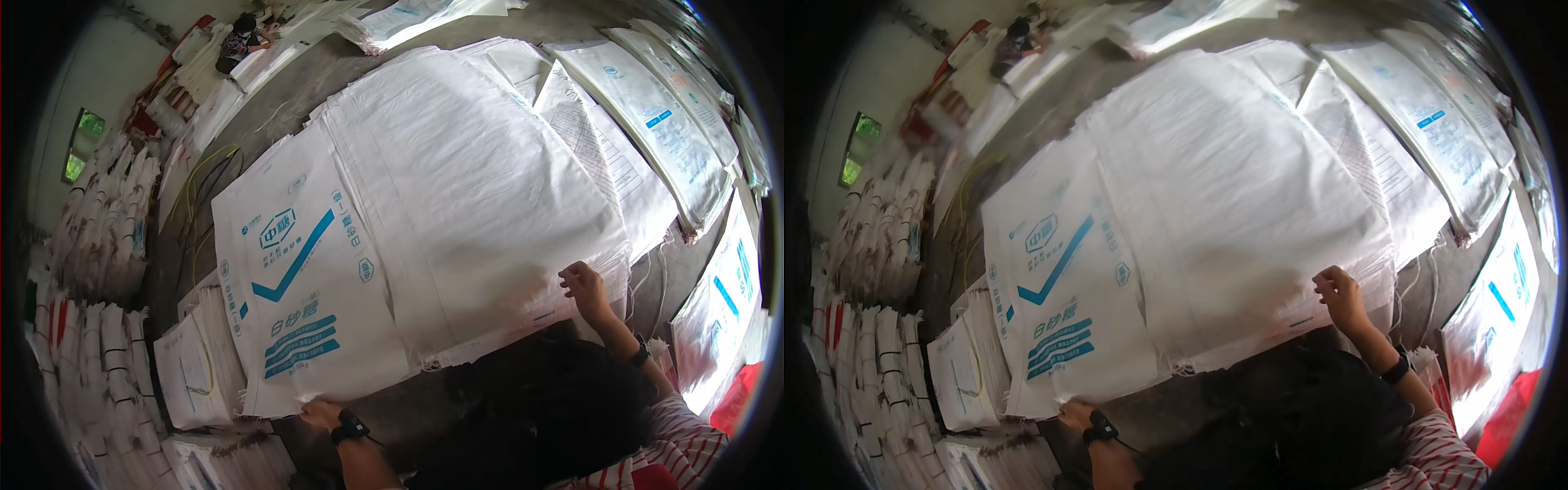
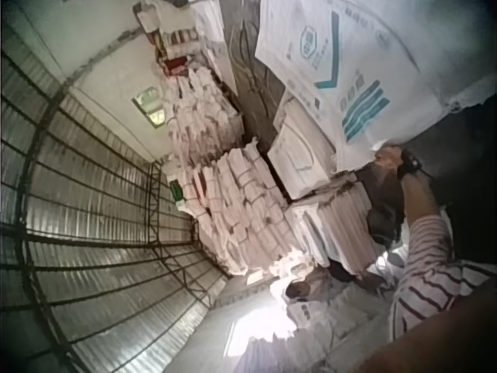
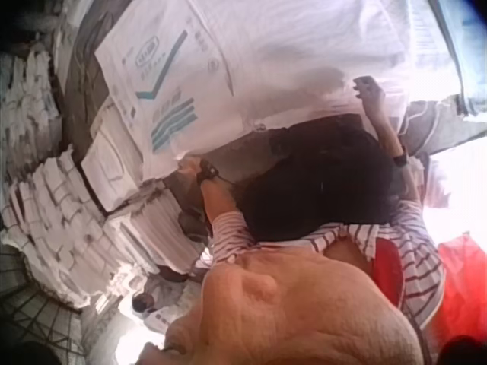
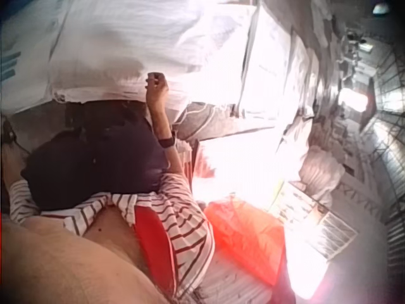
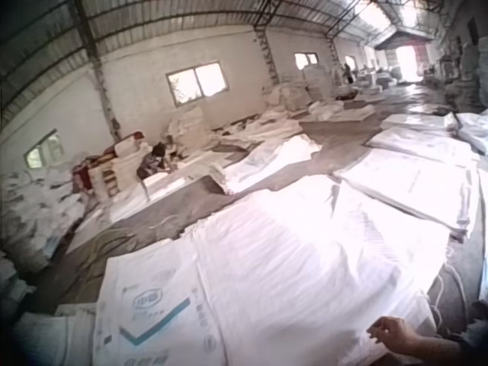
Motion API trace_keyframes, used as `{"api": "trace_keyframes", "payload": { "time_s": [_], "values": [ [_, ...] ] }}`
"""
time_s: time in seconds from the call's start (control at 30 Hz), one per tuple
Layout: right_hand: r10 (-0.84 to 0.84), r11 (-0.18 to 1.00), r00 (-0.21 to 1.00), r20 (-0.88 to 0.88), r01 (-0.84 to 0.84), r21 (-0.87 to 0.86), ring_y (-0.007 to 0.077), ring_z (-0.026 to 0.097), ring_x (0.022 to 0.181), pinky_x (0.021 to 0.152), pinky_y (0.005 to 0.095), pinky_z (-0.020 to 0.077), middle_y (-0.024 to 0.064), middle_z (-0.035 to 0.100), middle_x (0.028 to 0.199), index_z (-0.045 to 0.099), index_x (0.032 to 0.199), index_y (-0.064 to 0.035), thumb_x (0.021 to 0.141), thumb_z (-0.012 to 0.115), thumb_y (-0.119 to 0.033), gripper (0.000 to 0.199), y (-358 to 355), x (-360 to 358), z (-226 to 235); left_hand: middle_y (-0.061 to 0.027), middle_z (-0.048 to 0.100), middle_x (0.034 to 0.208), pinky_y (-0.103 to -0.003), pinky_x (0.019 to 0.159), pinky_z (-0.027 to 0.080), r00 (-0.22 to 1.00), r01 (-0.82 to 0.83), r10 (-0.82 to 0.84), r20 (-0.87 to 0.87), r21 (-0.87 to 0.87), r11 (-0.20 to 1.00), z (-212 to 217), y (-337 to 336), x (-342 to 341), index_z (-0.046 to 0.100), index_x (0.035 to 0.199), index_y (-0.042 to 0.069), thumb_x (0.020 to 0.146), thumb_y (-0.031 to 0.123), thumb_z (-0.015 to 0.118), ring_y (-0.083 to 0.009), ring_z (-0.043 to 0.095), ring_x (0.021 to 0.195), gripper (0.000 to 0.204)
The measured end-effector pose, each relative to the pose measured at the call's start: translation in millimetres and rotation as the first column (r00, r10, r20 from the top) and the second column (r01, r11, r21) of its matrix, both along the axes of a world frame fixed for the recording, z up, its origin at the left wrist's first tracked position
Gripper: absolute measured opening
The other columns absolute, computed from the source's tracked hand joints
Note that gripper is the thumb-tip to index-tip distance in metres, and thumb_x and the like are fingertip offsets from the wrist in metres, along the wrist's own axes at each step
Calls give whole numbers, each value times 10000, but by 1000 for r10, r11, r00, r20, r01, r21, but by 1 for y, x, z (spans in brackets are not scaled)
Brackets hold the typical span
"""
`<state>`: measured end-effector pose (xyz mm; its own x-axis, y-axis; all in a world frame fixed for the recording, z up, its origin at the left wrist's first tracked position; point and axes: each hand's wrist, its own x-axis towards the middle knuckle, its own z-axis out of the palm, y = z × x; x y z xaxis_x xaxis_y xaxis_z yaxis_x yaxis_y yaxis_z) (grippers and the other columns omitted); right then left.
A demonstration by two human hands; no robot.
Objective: The person sorts through stacks of white woven bags by hand, lifting and turning them over one by one to inspect them. They move bags between different piles on the floor, occasionally smoothing them out or pulling at the edges before restacking them.
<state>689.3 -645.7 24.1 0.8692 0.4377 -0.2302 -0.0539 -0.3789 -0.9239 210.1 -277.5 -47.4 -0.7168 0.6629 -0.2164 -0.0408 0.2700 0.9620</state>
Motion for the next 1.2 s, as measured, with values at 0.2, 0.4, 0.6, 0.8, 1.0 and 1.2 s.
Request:
{"api": "trace_keyframes", "payload": {
  "time_s": [0.2,0.4,0.6,0.8,1.0,1.2],
  "values": [
    [12,1000,1000,3,-12,-2,160,668,802,646,290,548,94,656,853,628,953,23,935,603,-191,216,-5,3,0,-200,476,1335,-433,949,494,998,31,-35,49,73,997,-16,2,-19,437,1282,-15,1019,226,344,-322,529,1133,369],
    [26,999,999,-18,-26,-20,162,669,807,656,287,548,93,663,868,632,968,22,943,589,-181,209,-1,2,-1,-178,546,1228,-454,839,527,997,80,-81,10,51,996,-43,5,-49,486,1194,-32,998,223,401,-320,578,1017,333],
    [44,998,999,4,-44,-50,168,675,822,661,282,546,87,666,873,633,977,14,953,573,-184,208,-7,6,0,-113,606,1129,-379,620,520,974,228,-228,9,-105,968,-24,4,-52,557,1165,30,953,312,485,-273,628,893,359],
    [9,997,1000,2,-9,-75,168,680,832,667,278,543,80,663,892,633,990,10,959,570,-197,218,-12,6,-9,-96,605,1161,-378,680,544,968,218,-188,167,-184,958,-43,6,-39,575,1178,28,958,324,462,-270,632,908,386],
    [41,999,997,-62,-41,-5,165,676,841,675,281,545,74,664,908,631,1003,7,961,573,-202,220,2,-5,-14,-134,636,1099,-395,690,551,885,292,-336,-322,-179,940,-90,33,-98,609,1073,-54,969,327,450,-290,643,901,425],
    [67,997,991,-120,-63,35,183,666,857,695,302,550,91,674,938,627,1032,-3,966,559,-197,215,5,-7,-21,-93,669,793,-378,601,538,724,109,-264,-637,-273,956,-62,51,-159,652,934,-8,1007,445,435,-271,637,666,508]
  ]
}}
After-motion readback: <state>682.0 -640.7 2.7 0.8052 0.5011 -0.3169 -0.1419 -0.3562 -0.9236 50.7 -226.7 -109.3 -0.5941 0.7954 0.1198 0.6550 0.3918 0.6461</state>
